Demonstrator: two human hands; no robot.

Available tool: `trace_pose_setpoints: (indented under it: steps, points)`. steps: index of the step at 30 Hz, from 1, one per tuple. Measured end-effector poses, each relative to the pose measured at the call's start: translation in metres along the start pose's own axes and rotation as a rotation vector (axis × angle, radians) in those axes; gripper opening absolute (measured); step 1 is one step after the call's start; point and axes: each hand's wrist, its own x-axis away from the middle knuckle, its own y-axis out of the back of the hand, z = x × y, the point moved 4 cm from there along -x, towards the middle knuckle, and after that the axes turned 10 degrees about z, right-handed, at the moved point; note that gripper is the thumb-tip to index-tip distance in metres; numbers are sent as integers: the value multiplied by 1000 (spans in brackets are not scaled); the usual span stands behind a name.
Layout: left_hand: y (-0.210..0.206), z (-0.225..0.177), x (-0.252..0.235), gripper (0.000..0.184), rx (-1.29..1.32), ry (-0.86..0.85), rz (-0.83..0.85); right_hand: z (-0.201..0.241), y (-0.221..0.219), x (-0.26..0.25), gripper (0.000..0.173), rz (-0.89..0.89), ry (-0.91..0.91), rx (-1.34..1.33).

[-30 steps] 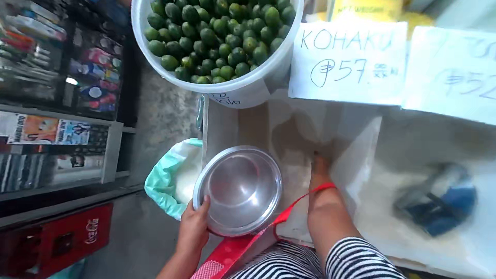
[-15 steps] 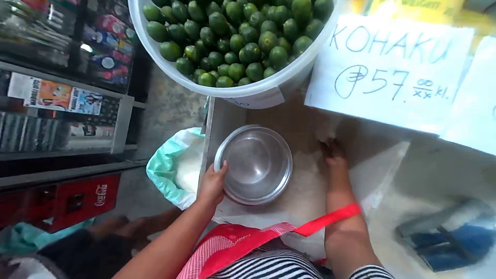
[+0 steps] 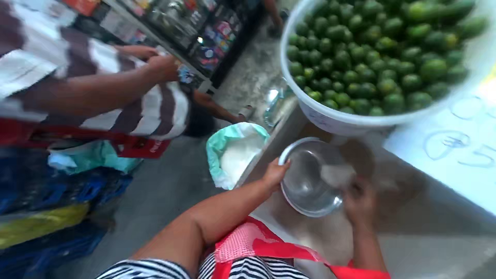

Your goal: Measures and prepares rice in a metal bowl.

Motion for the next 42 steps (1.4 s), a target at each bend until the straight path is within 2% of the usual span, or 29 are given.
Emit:
trace_pose_setpoints:
  steps: [2,3,5,7,9,12,13,15,18,22,24,31,34,36,39,41,42]
  points:
    - [-2,-1,0,41,33,-5,23,21,-20,13,32,-65,329,386]
    - [-4,-1,0,41,47,-5,30,25,-23,16,26,-144,448,494]
    - [-3,-2,2,41,52,-4,34,18,-10,9,24,-302,495,548]
    - [2,0,3,42,24,-12,25,-4,23,-10,38,-411,266,555]
    - [8,4,5,41,-16,-16,-12,-43,58,-34,55,-360,-193,474]
    - [14,6,14,42,-85,9,-65,-124,81,-47,61,-359,-574,495]
    - [15,6,17,42,-105,17,-80,-141,80,-42,59,-347,-628,514]
    - [18,9,18,42,-125,17,-105,-147,64,-39,54,-263,-715,506]
    - [21,12,14,41,-116,4,-134,-153,41,-53,50,-178,-860,239]
    - [21,11,12,40,-121,12,-148,-191,24,-43,42,-406,-760,-608]
    - [21,9,12,40,-119,15,-151,-194,23,-32,40,-454,-711,-883]
    - [16,5,9,39,-76,16,-126,-173,36,-10,34,-544,-732,-1160]
    - [10,2,8,39,-40,16,-93,-146,41,-10,31,-480,-644,-1143]
    - [7,1,7,40,-26,16,-86,-111,41,-13,35,-393,-549,-984]
    - [2,0,4,40,-4,27,-77,-51,25,-12,52,-157,-302,-444]
    - [-2,-1,3,40,18,31,-71,-15,-2,-4,42,-31,-40,-54]
    - [-4,-2,3,40,33,30,-65,-1,-17,3,32,-33,137,147]
